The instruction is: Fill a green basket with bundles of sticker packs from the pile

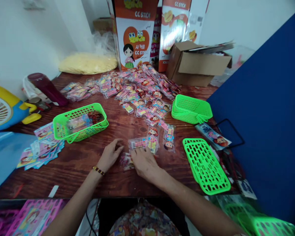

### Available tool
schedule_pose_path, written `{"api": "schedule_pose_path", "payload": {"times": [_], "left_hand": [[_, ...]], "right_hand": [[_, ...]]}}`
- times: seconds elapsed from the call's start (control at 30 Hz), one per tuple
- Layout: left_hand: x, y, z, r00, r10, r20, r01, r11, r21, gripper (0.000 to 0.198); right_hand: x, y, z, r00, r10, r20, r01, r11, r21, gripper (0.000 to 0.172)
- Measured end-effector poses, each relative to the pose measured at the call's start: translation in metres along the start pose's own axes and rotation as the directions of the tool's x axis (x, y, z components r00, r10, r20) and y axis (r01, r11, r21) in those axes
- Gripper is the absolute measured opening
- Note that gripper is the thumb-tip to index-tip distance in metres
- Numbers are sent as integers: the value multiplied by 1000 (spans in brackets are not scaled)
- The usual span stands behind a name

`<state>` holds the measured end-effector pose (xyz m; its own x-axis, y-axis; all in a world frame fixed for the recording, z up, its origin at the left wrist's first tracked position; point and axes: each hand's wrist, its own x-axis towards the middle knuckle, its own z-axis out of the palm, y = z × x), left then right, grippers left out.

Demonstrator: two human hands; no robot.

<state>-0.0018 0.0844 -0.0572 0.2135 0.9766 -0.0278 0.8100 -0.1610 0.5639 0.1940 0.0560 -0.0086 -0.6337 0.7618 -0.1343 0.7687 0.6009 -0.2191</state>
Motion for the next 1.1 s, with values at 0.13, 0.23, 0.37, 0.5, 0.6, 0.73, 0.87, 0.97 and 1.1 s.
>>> {"api": "schedule_pose_path", "payload": {"times": [0.13, 0.23, 0.37, 0.5, 0.6, 0.73, 0.87, 0.97, 1.1], "left_hand": [[34, 20, 13, 1000, 11, -5, -10, 998, 69, 24], [47, 29, 21, 1000, 7, 1, -7, 997, 79, 17], [41, 20, 7, 999, -36, -38, 37, 999, 13, 11], [22, 5, -24, 979, -116, -167, 107, 992, -65, 7], [6, 13, -33, 987, -51, -155, 31, 990, -134, 13], [-12, 48, -15, 991, 130, 11, -118, 930, -349, 12], [-13, 74, 12, 981, 154, 120, -97, 918, -386, 13], [0, 84, 33, 1000, 30, -7, -31, 989, -143, 24], [17, 98, 55, 990, -81, -117, 100, 981, 169, 34]], "right_hand": [[-22, 3, 2, 1000, 3, -16, -2, 999, 48, 43], [-40, 22, -6, 996, -12, 85, 0, 990, 139, 23], [-50, 56, -33, 996, 6, 93, -25, 977, 211, 12], [-42, 69, -58, 997, -5, 82, -12, 981, 194, 13], [-32, 58, -66, 992, -118, -44, 122, 986, 110, 14], [-33, 43, -56, 967, -229, -110, 226, 973, -44, 16], [-62, 53, -45, 993, -91, 80, 90, 996, 5, 23], [-87, 69, -49, 985, 93, 148, -108, 989, 98, 24], [-102, 87, -58, 982, 159, 102, -175, 969, 174, 55]]}}
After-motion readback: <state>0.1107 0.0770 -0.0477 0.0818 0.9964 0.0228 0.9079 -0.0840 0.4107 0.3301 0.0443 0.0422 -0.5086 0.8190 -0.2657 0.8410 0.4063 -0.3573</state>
